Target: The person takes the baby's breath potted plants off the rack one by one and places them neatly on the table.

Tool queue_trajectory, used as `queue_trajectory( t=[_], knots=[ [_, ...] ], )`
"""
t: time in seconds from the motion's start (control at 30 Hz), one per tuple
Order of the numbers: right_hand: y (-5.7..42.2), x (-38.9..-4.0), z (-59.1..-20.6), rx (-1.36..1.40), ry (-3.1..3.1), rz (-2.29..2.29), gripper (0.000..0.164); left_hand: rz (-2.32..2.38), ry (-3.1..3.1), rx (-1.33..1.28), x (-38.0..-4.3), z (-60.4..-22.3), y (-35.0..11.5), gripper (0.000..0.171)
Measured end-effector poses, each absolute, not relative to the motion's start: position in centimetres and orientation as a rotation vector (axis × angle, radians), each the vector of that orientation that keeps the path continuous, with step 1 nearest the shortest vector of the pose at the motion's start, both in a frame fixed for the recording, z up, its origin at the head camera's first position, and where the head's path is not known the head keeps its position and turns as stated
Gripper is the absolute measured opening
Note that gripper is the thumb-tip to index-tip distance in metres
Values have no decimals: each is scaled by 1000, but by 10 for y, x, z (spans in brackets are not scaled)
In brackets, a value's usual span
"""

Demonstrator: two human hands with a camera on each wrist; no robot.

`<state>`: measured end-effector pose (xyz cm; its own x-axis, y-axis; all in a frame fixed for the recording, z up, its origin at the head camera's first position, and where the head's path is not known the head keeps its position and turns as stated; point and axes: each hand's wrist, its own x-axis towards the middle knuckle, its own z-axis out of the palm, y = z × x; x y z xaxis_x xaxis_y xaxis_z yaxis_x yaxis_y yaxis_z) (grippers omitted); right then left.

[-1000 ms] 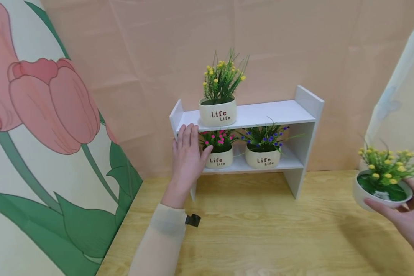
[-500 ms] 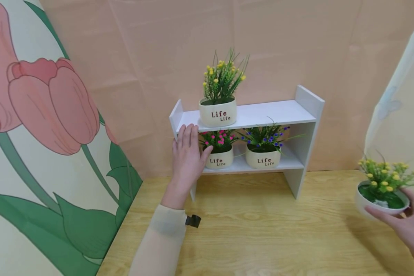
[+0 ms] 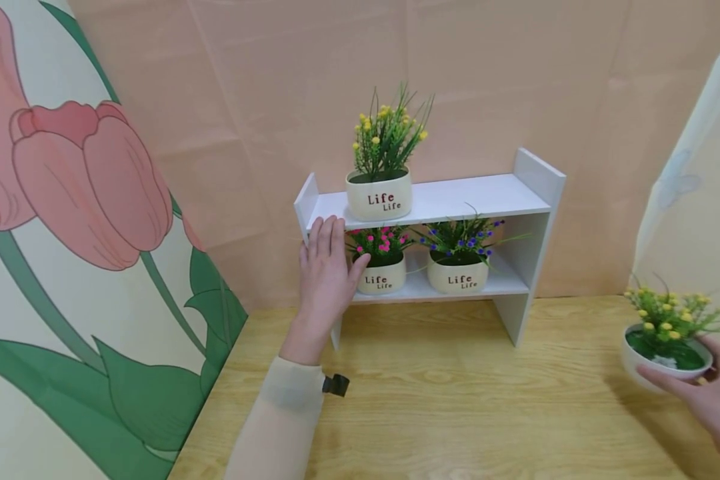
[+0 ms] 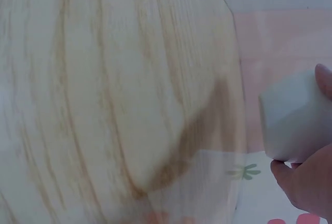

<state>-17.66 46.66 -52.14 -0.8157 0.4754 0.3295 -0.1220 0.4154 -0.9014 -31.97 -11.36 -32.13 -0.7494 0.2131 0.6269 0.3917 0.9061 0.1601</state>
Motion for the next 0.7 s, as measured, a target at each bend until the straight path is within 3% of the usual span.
queue_trajectory(
  t=[0.57, 0.7],
  knots=[
    [474, -182, -537, -297, -2144, 1431, 82, -364, -2442, -428, -320, -321, -113, 84],
    [476, -184, -541, -357, -2157, 1400, 87, -372, -2432, -432, -320, -321, -113, 83]
  ],
)
